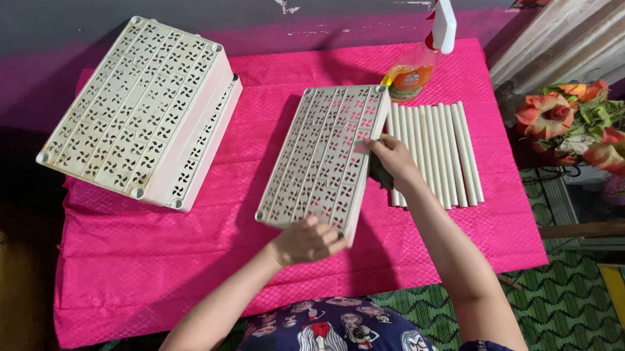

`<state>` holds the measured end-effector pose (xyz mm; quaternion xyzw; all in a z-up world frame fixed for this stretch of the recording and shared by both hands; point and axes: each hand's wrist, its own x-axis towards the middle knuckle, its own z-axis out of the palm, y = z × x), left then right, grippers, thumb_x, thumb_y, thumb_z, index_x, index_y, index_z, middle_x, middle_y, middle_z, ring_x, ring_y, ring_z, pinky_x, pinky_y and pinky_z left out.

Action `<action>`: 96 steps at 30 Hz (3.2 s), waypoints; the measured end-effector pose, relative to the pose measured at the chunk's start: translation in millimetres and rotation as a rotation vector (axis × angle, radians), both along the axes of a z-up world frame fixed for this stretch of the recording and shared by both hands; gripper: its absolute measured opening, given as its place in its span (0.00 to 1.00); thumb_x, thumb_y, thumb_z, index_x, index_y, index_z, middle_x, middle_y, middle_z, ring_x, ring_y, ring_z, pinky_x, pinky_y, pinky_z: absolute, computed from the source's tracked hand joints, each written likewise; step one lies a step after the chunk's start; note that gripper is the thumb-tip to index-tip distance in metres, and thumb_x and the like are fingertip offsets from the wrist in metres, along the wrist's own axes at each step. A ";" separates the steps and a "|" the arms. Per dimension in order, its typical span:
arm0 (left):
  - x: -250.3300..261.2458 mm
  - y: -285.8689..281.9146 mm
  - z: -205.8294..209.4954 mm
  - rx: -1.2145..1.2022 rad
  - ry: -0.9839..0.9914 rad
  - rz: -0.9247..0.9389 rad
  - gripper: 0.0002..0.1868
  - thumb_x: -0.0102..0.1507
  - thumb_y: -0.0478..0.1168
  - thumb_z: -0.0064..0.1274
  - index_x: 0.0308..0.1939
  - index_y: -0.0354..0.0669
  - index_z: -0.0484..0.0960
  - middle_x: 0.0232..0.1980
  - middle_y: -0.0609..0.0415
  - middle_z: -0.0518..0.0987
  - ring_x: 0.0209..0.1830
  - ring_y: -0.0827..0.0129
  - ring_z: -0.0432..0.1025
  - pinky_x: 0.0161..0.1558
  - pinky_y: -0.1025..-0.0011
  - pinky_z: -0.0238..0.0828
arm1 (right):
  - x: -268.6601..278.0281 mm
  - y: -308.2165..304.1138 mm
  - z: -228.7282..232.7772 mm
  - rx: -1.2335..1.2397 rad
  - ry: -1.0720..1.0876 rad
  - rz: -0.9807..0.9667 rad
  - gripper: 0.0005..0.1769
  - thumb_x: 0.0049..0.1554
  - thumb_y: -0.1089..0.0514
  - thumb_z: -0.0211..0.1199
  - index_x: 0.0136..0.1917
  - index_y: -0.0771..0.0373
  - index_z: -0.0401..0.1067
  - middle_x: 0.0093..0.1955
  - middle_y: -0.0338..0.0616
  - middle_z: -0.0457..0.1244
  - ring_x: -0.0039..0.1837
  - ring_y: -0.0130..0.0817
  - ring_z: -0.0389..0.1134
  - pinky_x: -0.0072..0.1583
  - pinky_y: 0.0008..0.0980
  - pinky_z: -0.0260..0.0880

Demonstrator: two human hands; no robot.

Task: The person wipes the surfaces of white plastic trays with a dark cloth. They clean the top and sides of each tray, then stack them on the table. A spray bottle and rolled paper tubes are visible nearby.

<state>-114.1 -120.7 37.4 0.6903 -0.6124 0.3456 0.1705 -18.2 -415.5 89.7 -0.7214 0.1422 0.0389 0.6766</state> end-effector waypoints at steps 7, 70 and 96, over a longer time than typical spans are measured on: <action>50.5 28.5 -13.4 0.062 0.494 0.209 0.37 0.63 0.71 0.45 0.61 0.46 0.73 0.50 0.51 0.76 0.52 0.64 0.68 0.53 0.61 0.69 | 34.8 12.5 -3.1 -0.083 0.053 0.010 0.24 0.56 0.47 0.62 0.57 0.66 0.79 0.48 0.41 0.72 0.49 0.25 0.71 0.51 0.24 0.71; 82.4 219.0 135.6 -0.564 0.572 0.946 0.17 0.69 0.40 0.58 0.59 0.38 0.76 0.52 0.46 0.78 0.57 0.50 0.69 0.62 0.53 0.63 | 22.9 147.6 64.9 -0.527 -0.142 0.205 0.28 0.53 0.52 0.70 0.67 0.56 0.73 0.46 0.51 0.72 0.45 0.36 0.76 0.44 0.36 0.77; 125.8 352.9 58.1 -1.365 1.407 0.793 0.40 0.61 0.43 0.64 0.70 0.31 0.59 0.64 0.42 0.75 0.62 0.64 0.72 0.62 0.68 0.68 | 78.9 359.2 19.5 -0.119 -0.032 0.261 0.50 0.59 0.42 0.65 0.84 0.57 0.43 0.62 0.64 0.66 0.63 0.44 0.71 0.59 0.36 0.75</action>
